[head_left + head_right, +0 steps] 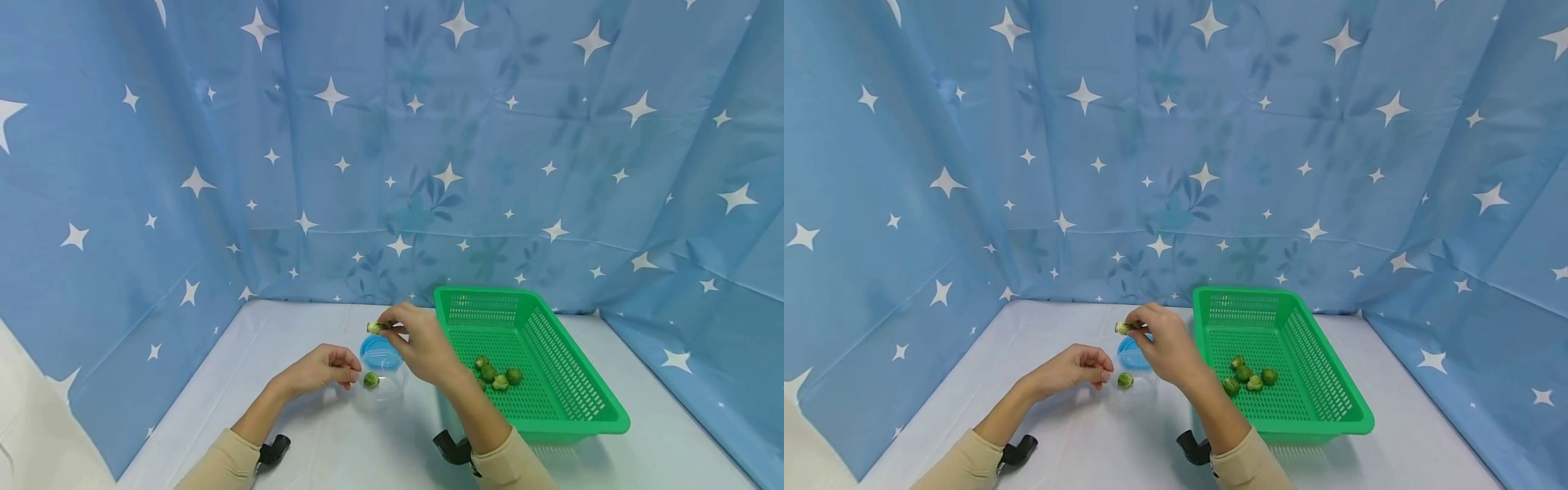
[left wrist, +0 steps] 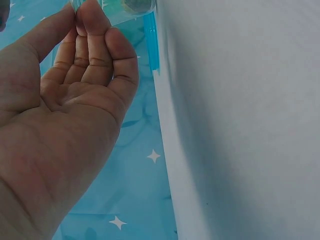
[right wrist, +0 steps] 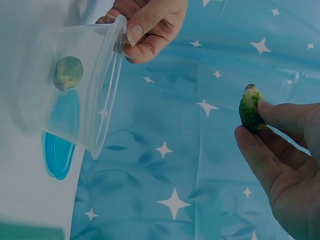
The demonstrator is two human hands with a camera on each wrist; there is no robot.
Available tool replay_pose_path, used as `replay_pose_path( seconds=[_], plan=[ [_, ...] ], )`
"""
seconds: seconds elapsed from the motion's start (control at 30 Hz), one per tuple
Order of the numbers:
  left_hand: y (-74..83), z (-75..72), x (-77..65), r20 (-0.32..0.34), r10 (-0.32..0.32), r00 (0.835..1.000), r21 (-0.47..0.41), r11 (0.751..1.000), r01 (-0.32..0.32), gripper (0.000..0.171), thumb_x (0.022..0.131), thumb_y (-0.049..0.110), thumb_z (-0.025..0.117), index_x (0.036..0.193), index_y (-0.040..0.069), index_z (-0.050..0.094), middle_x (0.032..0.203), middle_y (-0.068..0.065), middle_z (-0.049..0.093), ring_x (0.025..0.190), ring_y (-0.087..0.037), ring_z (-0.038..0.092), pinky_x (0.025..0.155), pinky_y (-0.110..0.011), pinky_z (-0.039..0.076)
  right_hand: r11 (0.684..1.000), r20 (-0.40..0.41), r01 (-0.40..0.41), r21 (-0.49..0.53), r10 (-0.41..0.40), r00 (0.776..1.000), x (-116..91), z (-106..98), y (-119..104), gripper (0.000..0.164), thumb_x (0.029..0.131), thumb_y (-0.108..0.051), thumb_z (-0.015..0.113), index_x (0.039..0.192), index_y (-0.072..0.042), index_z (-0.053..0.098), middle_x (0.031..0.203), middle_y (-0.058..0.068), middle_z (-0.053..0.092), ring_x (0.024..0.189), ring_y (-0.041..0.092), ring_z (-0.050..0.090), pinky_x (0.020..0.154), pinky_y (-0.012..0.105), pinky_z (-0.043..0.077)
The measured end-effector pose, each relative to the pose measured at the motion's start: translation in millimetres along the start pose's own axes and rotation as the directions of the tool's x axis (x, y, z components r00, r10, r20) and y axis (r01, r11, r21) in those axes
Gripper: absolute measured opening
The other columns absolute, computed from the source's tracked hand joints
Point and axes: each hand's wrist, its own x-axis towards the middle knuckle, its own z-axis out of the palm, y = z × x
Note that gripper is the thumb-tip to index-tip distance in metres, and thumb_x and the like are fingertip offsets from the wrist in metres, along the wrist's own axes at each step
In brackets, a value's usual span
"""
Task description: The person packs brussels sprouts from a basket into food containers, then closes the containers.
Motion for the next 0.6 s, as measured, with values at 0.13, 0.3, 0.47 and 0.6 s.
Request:
replay_pose_path(
  seconds=[0.13,0.3,0.47,0.6],
  plan=[
    [0.8,-0.7,0.0,0.000,-0.005,1.000,-0.003,1.000,0.005,0.028,0.103,0.016,0.066,0.117,-0.008,0.067,0.102,-0.028,0.069,0.085,-0.020,0.069,0.084,-0.041,0.059,0.999,0.030,-0.006,-0.032,0.007,1.000,-0.2,0.6,-0.1,0.013,0.095,0.002,0.073,0.104,-0.008,0.073,0.103,0.003,0.071,0.096,0.013,0.072,0.085,0.022,0.060],
    [0.7,-1.3,0.1,0.001,-0.008,1.000,-0.009,1.000,0.008,0.027,0.103,0.015,0.066,0.117,-0.008,0.067,0.103,-0.029,0.068,0.085,-0.019,0.069,0.084,-0.041,0.059,0.994,0.086,-0.037,-0.101,0.046,0.995,-1.6,1.8,-1.7,0.014,0.094,0.000,0.075,0.104,-0.009,0.074,0.104,0.000,0.072,0.097,0.013,0.072,0.085,0.023,0.060],
    [1.2,-0.9,-0.6,0.002,-0.007,1.000,-0.013,1.000,0.007,0.028,0.103,0.015,0.066,0.118,-0.009,0.066,0.100,-0.021,0.071,0.086,-0.019,0.069,0.084,-0.042,0.059,0.988,0.137,-0.053,-0.142,0.073,0.988,-3.3,4.2,-1.5,0.013,0.094,-0.003,0.076,0.105,-0.010,0.074,0.105,-0.001,0.072,0.097,0.012,0.072,0.085,0.024,0.060],
    [2.0,0.3,-1.2,0.000,-0.007,1.000,-0.015,1.000,0.007,0.029,0.102,0.016,0.067,0.118,-0.009,0.066,0.099,-0.018,0.071,0.086,-0.020,0.069,0.085,-0.044,0.059,0.986,0.151,-0.050,-0.157,0.074,0.986,-4.3,5.4,-1.0,0.012,0.094,-0.004,0.076,0.104,-0.010,0.073,0.104,-0.002,0.071,0.096,0.012,0.071,0.084,0.024,0.059]
  ],
)
